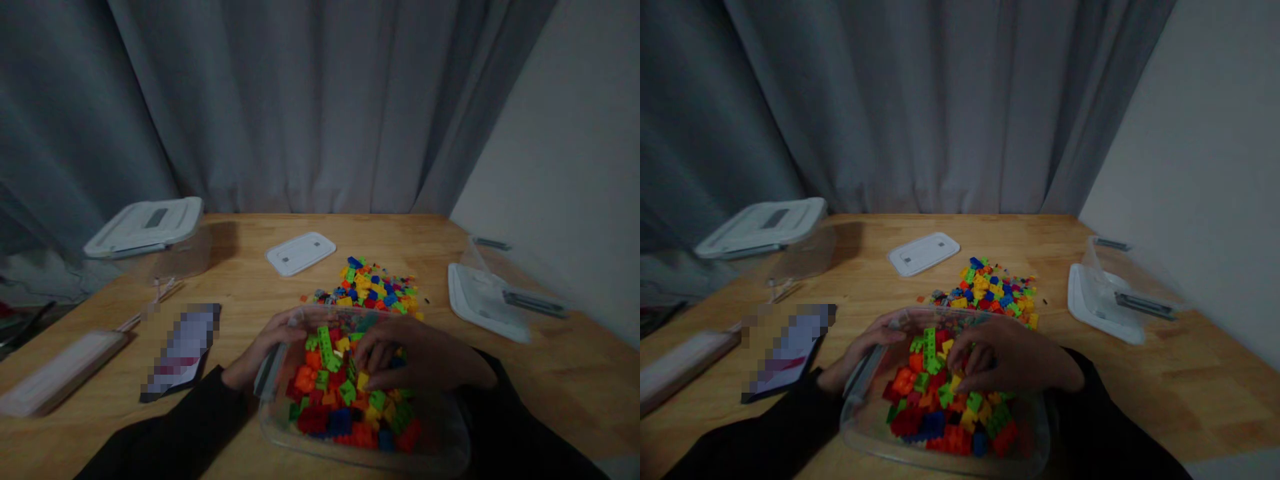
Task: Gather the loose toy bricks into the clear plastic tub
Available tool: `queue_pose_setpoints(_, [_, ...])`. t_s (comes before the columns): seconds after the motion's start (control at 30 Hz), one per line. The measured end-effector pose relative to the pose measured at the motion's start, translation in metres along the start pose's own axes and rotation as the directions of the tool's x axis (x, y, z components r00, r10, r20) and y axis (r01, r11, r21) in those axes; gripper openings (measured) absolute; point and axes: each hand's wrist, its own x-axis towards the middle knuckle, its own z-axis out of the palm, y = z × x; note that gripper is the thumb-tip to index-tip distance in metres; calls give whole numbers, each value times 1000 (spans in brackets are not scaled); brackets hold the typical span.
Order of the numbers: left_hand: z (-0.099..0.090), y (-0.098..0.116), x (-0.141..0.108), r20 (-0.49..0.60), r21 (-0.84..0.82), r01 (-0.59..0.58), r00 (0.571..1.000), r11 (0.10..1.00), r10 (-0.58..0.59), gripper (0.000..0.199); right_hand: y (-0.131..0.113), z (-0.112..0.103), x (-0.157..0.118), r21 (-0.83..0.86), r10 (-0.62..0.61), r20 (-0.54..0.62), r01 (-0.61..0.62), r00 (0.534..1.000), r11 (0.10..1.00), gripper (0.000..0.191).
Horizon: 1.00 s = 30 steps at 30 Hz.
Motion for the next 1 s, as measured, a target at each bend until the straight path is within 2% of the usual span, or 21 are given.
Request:
queue_pose_setpoints(0.13, [5, 3, 0, -7, -25, -14, 1000, 1000, 14, 52, 3, 2, 1, -114, 22, 95, -11, 995, 993, 31])
queue_pose_setpoints(0.23, [7, 5, 1, 27, -33, -30, 999, 999, 31, 50, 3, 2, -1, -179, 21, 116, 0, 993, 984, 31])
queue_pose_setpoints(0.43, [7, 5, 1, 52, -33, -39, 998, 999, 40, 51, 1, 0, -1, -225, -60, 218, 110, 974, 968, 30])
queue_pose_setpoints(0.57, [7, 3, 1, 45, -64, -34, 998, 997, 37, 51, 4, 0, -1, -290, -60, 217, 123, 974, 949, 33])
queue_pose_setpoints(0.67, [5, 1, 1, 56, -62, -20, 998, 998, 24, 53, 5, 1, -2, -297, -51, 259, 130, 965, 946, 35])
queue_pose_setpoints(0.77, [4, 0, 1, 57, -54, -12, 998, 998, 15, 52, 2, 1, -2, -291, -4, 281, 89, 960, 953, 38])
queue_pose_setpoints(0.87, [4, -2, 0, 52, -89, -11, 999, 996, 16, 53, -2, 1, -3, -296, 19, 261, 61, 965, 953, 37])
queue_pose_setpoints(1.0, [4, -3, 0, 44, -85, 7, 999, 996, -3, 54, -5, 2, -4, -253, -31, 201, 82, 979, 964, 32])
